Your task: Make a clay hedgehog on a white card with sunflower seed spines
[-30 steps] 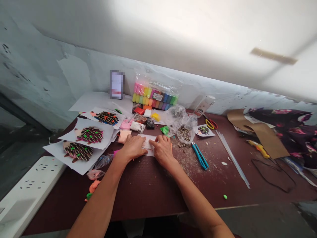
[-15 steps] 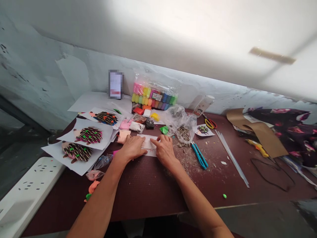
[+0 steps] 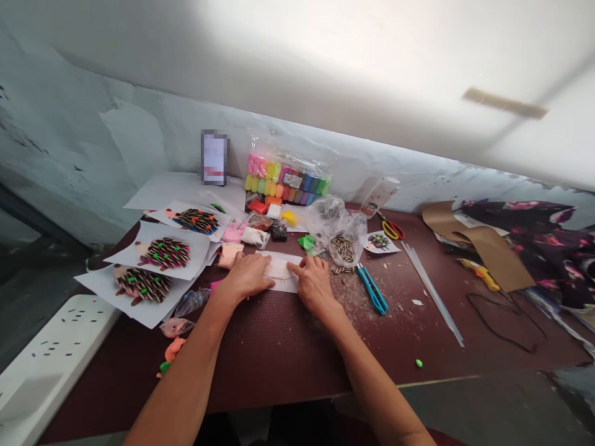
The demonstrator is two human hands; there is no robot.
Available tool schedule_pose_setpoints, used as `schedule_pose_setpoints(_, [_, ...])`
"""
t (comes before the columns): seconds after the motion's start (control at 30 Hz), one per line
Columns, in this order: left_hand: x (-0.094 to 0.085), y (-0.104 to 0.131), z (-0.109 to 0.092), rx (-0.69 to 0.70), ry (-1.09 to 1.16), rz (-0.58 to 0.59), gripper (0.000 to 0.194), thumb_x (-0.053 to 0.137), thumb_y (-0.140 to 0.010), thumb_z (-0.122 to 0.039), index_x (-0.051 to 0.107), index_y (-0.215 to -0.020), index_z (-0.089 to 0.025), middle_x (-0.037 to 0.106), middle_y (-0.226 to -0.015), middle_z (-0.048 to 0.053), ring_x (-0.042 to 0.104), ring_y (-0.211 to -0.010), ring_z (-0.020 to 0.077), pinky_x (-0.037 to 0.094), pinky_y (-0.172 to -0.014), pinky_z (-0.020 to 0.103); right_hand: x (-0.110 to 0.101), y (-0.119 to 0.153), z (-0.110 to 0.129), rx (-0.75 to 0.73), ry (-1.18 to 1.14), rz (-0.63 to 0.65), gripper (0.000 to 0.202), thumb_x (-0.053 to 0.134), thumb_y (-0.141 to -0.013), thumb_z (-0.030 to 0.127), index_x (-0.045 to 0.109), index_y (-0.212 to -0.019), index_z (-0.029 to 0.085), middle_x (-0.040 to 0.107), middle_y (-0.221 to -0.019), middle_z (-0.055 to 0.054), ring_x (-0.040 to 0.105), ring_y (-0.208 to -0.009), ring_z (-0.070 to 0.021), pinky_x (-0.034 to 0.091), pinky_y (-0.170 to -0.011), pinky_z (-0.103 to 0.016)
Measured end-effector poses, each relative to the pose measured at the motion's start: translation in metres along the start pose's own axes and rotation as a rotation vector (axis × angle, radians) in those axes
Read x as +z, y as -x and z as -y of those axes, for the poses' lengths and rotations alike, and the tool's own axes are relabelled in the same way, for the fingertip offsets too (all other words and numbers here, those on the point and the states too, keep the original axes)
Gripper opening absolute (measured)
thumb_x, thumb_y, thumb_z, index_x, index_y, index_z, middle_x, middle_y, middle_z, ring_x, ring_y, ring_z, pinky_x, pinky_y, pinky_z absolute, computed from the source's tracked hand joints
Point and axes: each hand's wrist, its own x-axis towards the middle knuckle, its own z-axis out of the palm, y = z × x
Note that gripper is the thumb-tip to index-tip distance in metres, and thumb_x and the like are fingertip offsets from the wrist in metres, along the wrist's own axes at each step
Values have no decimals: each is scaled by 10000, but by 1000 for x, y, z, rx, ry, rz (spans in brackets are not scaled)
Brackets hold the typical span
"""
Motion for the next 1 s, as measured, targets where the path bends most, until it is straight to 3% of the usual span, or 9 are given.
schedule_pose_setpoints(0.33, [0, 0, -1, 0, 9, -5, 472, 597, -800, -402, 637, -1205, -162, 671, -1241, 176, 591, -1183, 365, 377, -990, 482, -2, 2, 0, -9, 27, -25, 379, 442, -972, 184, 653, -1250, 331, 576, -1121, -87, 437, -990, -225, 253, -863, -354])
schedule_pose_setpoints(0.57, [-1, 1, -1, -13, 11, 4, 478, 602, -796, -407, 624, -1217, -183, 671, -1250, 160, 583, -1196, 354, 373, -992, 463, -6, 2, 3, -6, 51, 32, 364, 412, -993, 221, 660, -1232, 338, 578, -1078, -92, 436, -977, -231, 255, -843, -358])
schedule_pose_setpoints(1.0, [0, 0, 0, -8, 15, 9, 457, 599, -800, -410, 630, -1197, -184, 664, -1255, 167, 570, -1211, 365, 367, -991, 467, -1, 2, -8, 46, -42, -13, 372, 449, -953, 142, 719, -1148, 308, 595, -1084, -70, 446, -979, -212, 253, -833, -340])
